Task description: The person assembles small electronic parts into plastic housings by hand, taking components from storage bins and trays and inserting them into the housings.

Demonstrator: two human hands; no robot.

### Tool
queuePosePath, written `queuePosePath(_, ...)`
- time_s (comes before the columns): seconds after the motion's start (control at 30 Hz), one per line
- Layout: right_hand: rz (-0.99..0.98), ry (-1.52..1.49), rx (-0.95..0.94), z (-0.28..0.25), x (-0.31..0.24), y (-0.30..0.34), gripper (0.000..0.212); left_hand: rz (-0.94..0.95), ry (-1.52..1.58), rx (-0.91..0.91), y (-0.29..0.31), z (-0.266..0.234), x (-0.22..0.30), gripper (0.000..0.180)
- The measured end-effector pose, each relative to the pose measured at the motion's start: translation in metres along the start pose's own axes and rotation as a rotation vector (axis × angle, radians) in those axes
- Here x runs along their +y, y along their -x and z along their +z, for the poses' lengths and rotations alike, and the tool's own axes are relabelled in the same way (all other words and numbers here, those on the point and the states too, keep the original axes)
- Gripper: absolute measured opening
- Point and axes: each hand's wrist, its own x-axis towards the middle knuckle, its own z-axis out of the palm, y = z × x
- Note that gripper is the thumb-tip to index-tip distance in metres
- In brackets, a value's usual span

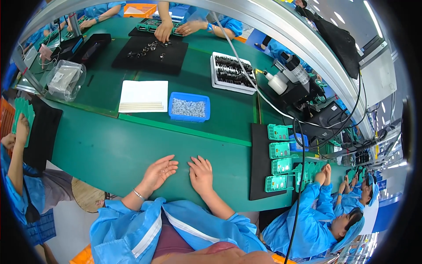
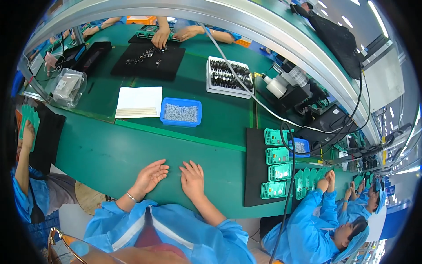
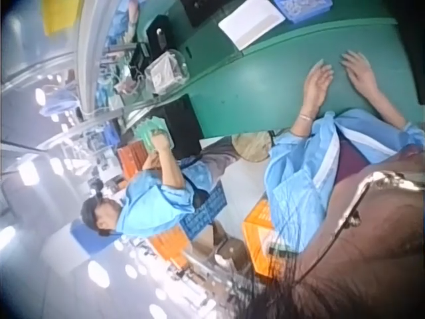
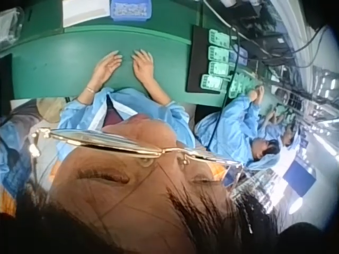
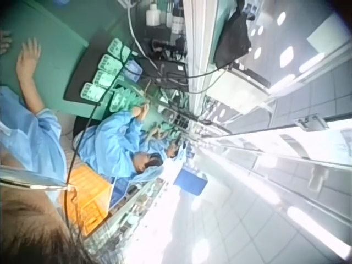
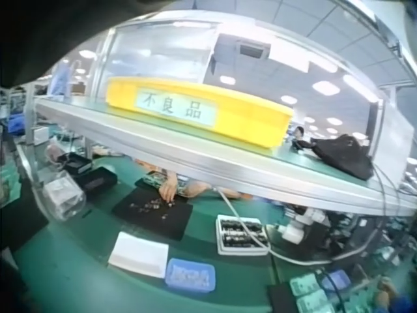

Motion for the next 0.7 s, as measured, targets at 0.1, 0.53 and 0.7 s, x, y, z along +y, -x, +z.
queuePosePath(0.1,-0.001,-0.003,0.007,0.001,0.0,0.0,0.019,-0.015,-0.029,-0.013,-0.002,-0.002,-0.001,0.036)
queuePosePath(0.53,-0.037,0.02,0.02,-0.002,0.004,-0.011,0.02,-0.006,-0.116,0.023,-0.013,-0.008,-0.005,0.023)
queuePosePath(0.7,-0.044,0.013,0.023,-0.002,0.002,0.005,0.022,-0.037,-0.164,0.057,0.003,0.005,-0.004,0.023)
